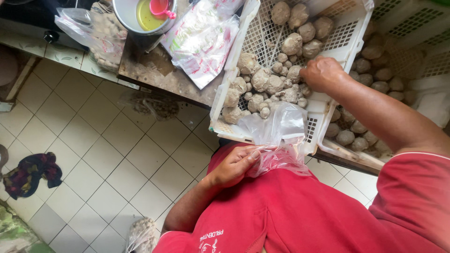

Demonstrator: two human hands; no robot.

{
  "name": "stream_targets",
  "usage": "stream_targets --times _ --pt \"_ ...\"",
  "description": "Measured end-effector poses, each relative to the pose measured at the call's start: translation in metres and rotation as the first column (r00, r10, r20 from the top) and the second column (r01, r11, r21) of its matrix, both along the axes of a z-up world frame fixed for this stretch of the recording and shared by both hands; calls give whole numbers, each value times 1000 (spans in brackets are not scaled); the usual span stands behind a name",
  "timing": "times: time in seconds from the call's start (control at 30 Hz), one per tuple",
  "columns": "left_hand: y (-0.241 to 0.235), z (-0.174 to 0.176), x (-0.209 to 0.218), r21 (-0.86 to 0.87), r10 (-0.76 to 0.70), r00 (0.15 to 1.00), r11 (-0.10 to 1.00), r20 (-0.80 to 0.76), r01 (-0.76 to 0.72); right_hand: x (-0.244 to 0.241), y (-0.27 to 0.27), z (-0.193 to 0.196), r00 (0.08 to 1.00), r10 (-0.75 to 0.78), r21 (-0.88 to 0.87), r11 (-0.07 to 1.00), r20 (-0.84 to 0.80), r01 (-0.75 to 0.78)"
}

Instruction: The person repeatedly picks small round meatballs from a white plastic crate and places them into a clear plastic bag held open in the other hand. The person continues filling the bag until it is full, then sets it aside.

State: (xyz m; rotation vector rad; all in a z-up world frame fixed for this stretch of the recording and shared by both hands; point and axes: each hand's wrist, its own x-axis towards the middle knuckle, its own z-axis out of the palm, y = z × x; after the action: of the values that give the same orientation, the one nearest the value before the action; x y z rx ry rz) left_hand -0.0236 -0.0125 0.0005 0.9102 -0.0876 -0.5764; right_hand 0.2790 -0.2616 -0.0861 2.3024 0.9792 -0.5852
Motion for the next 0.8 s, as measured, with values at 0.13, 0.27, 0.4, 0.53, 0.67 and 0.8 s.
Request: stream_targets --times 0.13,0.27,0.4,0.53,0.67,0.8 --pt "-4 -2 2 -50 -45 998 998 -36 43 -25 -7 -4 993 105 31 994 45 -106" --pt "-6 -1 5 -76 -74 995 995 -61 70 -20 6 4 997 3 31 1000 -74 -1" --pt "-8 0 5 -96 -87 993 992 -80 79 -18 15 21 972 -128 -73 991 -198 116" --pt "-5 2 2 -113 -87 992 991 -96 76 -5 -3 43 752 -367 196 818 -547 541" --pt "-5 0 1 -136 -70 992 989 -105 56 -18 -44 44 217 97 225 84 -971 971" --pt "-6 -1 4 -116 -55 996 992 -70 47 -82 -50 20 26 788 -375 -321 -615 870"
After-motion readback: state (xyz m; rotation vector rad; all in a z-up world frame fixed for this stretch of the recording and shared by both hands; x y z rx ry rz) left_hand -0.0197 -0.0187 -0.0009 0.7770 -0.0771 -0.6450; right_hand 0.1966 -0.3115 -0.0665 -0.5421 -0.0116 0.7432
